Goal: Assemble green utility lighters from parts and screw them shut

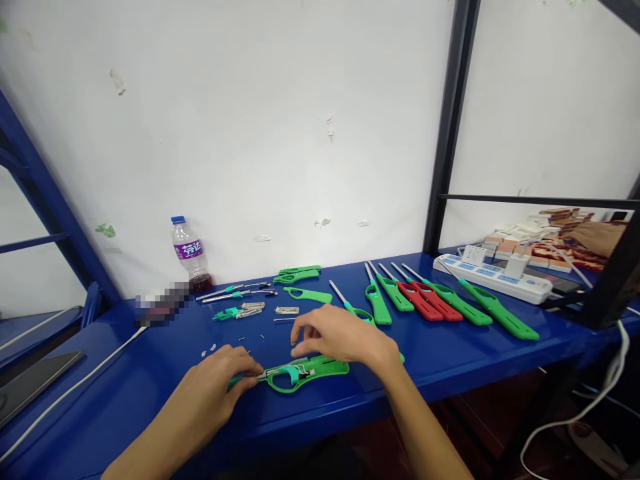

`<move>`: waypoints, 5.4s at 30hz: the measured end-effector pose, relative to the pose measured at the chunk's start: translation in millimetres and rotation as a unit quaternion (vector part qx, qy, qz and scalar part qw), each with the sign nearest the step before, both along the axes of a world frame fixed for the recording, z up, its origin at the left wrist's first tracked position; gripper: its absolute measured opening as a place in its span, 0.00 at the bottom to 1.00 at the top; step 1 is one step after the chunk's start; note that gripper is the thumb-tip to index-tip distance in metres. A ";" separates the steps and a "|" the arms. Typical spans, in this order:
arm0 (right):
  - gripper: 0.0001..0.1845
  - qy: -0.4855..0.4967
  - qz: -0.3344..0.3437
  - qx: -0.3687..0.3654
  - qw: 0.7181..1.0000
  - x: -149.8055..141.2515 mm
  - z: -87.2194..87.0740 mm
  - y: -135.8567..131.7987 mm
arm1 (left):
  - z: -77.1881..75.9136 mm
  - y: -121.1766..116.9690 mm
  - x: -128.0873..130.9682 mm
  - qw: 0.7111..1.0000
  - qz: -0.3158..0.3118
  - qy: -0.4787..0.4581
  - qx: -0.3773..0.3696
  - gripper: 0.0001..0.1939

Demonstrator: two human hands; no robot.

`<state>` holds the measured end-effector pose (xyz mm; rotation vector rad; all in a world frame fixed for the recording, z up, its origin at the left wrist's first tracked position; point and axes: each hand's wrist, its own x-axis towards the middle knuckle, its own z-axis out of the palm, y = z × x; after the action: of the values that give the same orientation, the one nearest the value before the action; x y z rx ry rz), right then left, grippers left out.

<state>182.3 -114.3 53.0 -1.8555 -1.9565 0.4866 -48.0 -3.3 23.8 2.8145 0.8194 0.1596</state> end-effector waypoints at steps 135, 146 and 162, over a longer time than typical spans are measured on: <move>0.05 -0.294 0.169 0.262 0.904 -34.3 -24.8 94.5 | -5.3 45.8 -1.0 0.835 0.154 -0.418 -0.324 0.23; 0.10 -0.225 0.068 0.336 0.912 -12.4 -13.6 101.8 | -10.8 31.4 11.4 0.879 0.114 -0.394 -0.244 0.29; 0.11 -0.223 0.100 0.314 0.918 -15.2 -15.9 102.7 | -37.7 -3.4 31.0 0.977 -0.059 -0.191 -0.081 0.17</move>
<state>167.1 -11.5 37.1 -1.4262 -2.2353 -0.5201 -17.0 -6.7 -13.9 2.5516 0.5491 0.5663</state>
